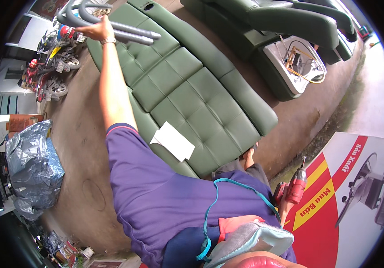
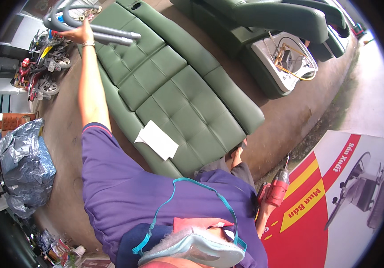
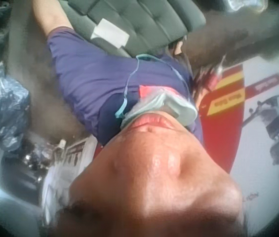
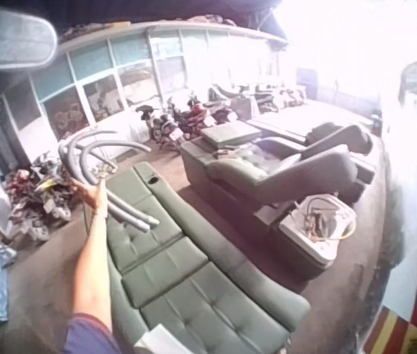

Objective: The person uses a cordless drill to fasten screws into a green leather sofa, securing the armrest and seat sections. Another person assists by holding parts in place. The person then picks up a vacuum cleaner hose and places it on the sofa.

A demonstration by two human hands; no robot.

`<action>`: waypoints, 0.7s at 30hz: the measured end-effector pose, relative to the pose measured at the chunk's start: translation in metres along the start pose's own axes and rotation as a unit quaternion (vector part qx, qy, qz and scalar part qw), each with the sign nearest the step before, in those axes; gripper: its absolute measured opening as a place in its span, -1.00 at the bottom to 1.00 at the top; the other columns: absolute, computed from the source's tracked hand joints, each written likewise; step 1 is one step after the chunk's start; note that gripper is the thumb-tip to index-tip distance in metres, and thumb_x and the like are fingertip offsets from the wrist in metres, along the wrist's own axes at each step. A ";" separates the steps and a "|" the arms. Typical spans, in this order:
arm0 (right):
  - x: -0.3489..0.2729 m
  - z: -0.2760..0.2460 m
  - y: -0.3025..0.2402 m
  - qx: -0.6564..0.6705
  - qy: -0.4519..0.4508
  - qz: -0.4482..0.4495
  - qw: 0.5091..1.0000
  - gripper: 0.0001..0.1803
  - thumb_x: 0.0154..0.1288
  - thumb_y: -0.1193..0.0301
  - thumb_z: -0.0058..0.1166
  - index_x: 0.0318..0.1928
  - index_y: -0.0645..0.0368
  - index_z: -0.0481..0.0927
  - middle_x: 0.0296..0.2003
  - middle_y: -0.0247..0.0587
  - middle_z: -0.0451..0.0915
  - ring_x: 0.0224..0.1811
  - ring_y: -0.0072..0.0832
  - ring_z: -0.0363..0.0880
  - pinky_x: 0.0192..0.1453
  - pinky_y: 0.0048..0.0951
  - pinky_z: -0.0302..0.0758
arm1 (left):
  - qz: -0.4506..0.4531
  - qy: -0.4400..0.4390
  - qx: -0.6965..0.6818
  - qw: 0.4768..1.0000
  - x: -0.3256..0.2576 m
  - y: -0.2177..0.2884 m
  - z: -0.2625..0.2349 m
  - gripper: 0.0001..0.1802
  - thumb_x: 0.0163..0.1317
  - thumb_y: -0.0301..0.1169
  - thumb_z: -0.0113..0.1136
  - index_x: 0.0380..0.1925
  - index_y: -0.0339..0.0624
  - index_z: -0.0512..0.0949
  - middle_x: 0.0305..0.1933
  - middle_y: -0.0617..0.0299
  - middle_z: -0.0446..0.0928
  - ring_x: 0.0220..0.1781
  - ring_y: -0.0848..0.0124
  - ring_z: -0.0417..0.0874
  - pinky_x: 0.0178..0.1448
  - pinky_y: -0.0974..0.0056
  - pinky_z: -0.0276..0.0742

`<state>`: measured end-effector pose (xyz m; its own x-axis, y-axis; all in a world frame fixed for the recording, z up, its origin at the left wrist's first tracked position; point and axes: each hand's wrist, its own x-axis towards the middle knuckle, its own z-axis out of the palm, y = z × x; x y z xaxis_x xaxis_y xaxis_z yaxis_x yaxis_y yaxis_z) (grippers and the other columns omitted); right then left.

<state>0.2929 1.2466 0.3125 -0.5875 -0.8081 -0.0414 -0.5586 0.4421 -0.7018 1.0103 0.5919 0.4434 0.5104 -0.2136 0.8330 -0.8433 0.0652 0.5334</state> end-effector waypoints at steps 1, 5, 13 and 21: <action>0.000 0.000 0.001 0.046 -0.024 0.034 0.998 -0.44 0.50 0.44 0.13 0.45 0.16 0.37 0.05 -0.18 0.61 0.01 -0.38 0.61 0.08 -0.26 0.64 | -0.078 -0.021 -0.008 0.997 -0.028 -0.016 0.002 0.52 -0.10 -0.30 0.61 0.59 -0.54 -0.37 0.38 -0.68 0.23 0.42 -0.43 0.36 0.56 -0.23 0.29; -0.001 0.010 0.011 -0.009 -0.075 0.098 0.992 -0.39 0.49 0.42 0.13 0.48 0.14 0.33 0.06 -0.19 0.58 0.02 -0.41 0.59 0.07 -0.27 0.61 | -0.324 -0.106 0.050 0.939 -0.134 -0.077 -0.003 0.52 -0.11 -0.28 0.65 0.62 -0.43 -0.32 0.34 -0.58 0.37 0.40 -0.35 0.47 0.52 -0.22 0.42; 0.010 0.034 0.005 -0.037 -0.094 0.045 0.994 -0.47 0.47 0.28 0.16 0.38 0.11 0.45 -0.12 -0.25 0.57 -0.11 -0.43 0.56 -0.04 -0.31 0.53 | -0.547 -0.309 0.155 0.762 -0.361 -0.149 -0.052 0.44 -0.27 -0.33 0.65 0.60 -0.11 -0.11 0.28 -0.42 0.50 0.25 -0.29 0.66 0.44 -0.13 0.59; 0.010 0.017 -0.069 -0.034 -0.158 0.085 0.983 -0.77 0.41 0.37 0.15 0.02 0.11 0.52 -0.27 -0.31 0.54 -0.22 -0.40 0.53 -0.10 -0.24 0.50 | -0.477 -0.300 0.186 0.805 -0.363 -0.190 -0.031 0.55 -0.26 -0.42 0.62 0.68 -0.06 -0.27 0.44 -0.54 0.24 0.37 -0.36 0.53 0.53 -0.21 0.49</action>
<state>0.3350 1.2017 0.3484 -0.4709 -0.7962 -0.3800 -0.5122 0.5974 -0.6171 0.9908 0.6871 0.0444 0.8761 -0.4337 -0.2108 -0.1646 -0.6798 0.7147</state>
